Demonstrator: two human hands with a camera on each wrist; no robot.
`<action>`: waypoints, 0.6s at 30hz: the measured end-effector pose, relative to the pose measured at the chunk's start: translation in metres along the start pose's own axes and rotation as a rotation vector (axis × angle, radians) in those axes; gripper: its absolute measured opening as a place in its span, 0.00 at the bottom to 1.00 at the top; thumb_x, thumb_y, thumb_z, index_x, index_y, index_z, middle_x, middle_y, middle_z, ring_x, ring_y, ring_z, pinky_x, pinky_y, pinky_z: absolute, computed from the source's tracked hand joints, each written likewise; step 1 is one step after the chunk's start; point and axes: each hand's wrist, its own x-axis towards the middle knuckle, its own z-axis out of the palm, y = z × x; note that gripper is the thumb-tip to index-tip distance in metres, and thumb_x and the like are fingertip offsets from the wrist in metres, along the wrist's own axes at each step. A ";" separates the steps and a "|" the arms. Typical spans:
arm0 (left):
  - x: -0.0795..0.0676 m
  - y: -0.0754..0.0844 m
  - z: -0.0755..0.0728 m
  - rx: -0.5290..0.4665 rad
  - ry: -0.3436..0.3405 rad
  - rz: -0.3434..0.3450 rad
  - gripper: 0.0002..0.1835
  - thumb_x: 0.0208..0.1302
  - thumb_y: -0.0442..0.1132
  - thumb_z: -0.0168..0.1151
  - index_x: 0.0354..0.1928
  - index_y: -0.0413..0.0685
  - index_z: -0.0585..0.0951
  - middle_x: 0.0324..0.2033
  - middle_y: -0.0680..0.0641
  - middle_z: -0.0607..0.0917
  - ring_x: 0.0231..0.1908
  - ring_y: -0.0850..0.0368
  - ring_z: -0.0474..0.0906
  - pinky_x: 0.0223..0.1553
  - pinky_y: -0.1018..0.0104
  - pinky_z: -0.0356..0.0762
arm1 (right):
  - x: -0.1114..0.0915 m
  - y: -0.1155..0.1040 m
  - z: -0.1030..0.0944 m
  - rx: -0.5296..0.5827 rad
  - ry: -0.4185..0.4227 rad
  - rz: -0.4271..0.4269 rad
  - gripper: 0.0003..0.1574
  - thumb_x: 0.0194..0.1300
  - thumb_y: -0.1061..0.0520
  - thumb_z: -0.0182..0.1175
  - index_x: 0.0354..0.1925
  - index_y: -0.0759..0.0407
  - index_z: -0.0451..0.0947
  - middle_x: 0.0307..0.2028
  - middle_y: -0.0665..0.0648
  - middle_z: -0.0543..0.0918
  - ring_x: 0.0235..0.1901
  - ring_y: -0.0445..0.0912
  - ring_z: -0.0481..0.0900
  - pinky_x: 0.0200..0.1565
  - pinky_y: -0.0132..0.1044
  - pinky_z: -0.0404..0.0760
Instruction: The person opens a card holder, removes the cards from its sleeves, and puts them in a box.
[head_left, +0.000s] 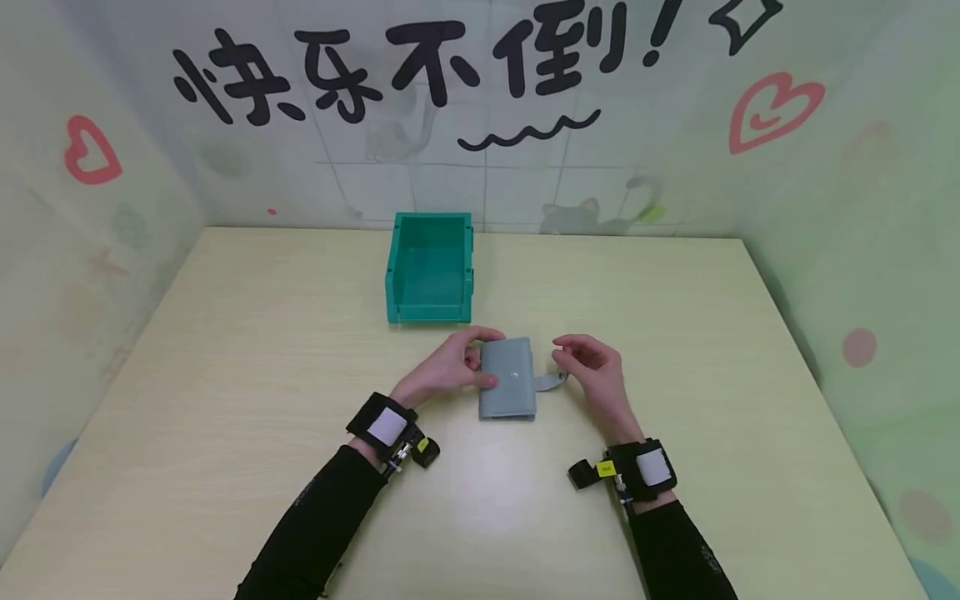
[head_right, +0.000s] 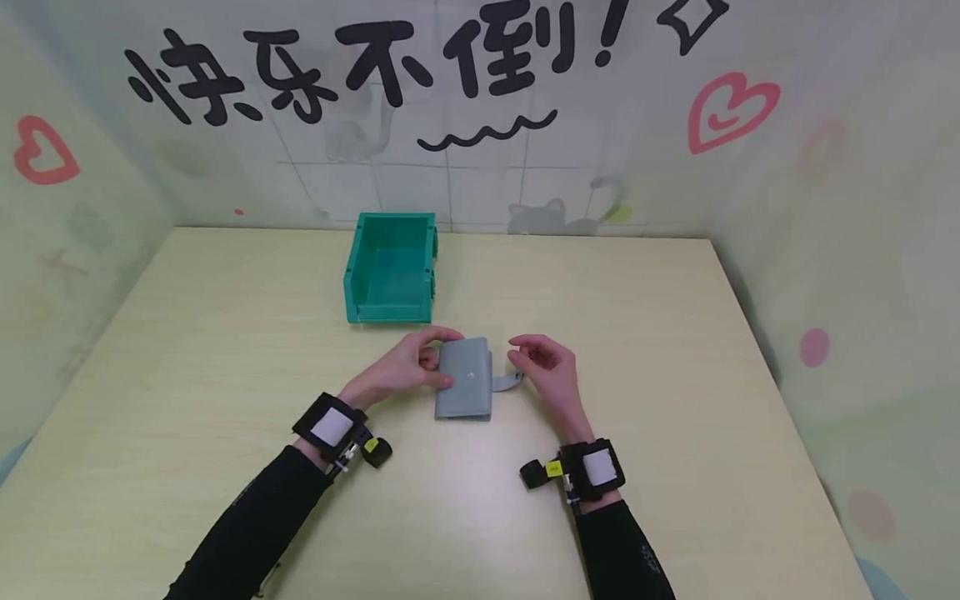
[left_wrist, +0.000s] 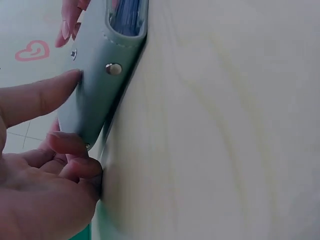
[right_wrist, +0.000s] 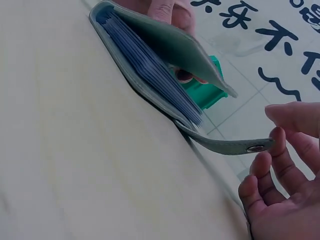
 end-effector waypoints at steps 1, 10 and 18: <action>0.000 -0.001 -0.001 -0.026 0.000 0.000 0.37 0.57 0.29 0.72 0.70 0.46 0.70 0.46 0.45 0.73 0.32 0.54 0.66 0.37 0.67 0.64 | 0.000 0.000 0.000 -0.012 -0.017 0.004 0.17 0.67 0.65 0.64 0.50 0.76 0.78 0.31 0.43 0.80 0.32 0.37 0.75 0.34 0.27 0.72; -0.003 -0.003 -0.003 -0.074 0.001 0.009 0.29 0.70 0.53 0.62 0.69 0.56 0.70 0.62 0.45 0.71 0.50 0.49 0.69 0.50 0.60 0.66 | 0.001 0.000 0.007 -0.308 -0.182 -0.054 0.15 0.65 0.64 0.65 0.50 0.66 0.83 0.36 0.55 0.82 0.32 0.40 0.72 0.33 0.28 0.67; -0.005 -0.001 0.006 -0.096 -0.008 0.001 0.19 0.74 0.51 0.54 0.59 0.48 0.71 0.50 0.45 0.72 0.49 0.51 0.67 0.46 0.63 0.65 | -0.003 -0.006 0.017 -0.551 -0.221 0.014 0.24 0.62 0.60 0.70 0.57 0.58 0.82 0.48 0.60 0.81 0.45 0.50 0.71 0.47 0.38 0.69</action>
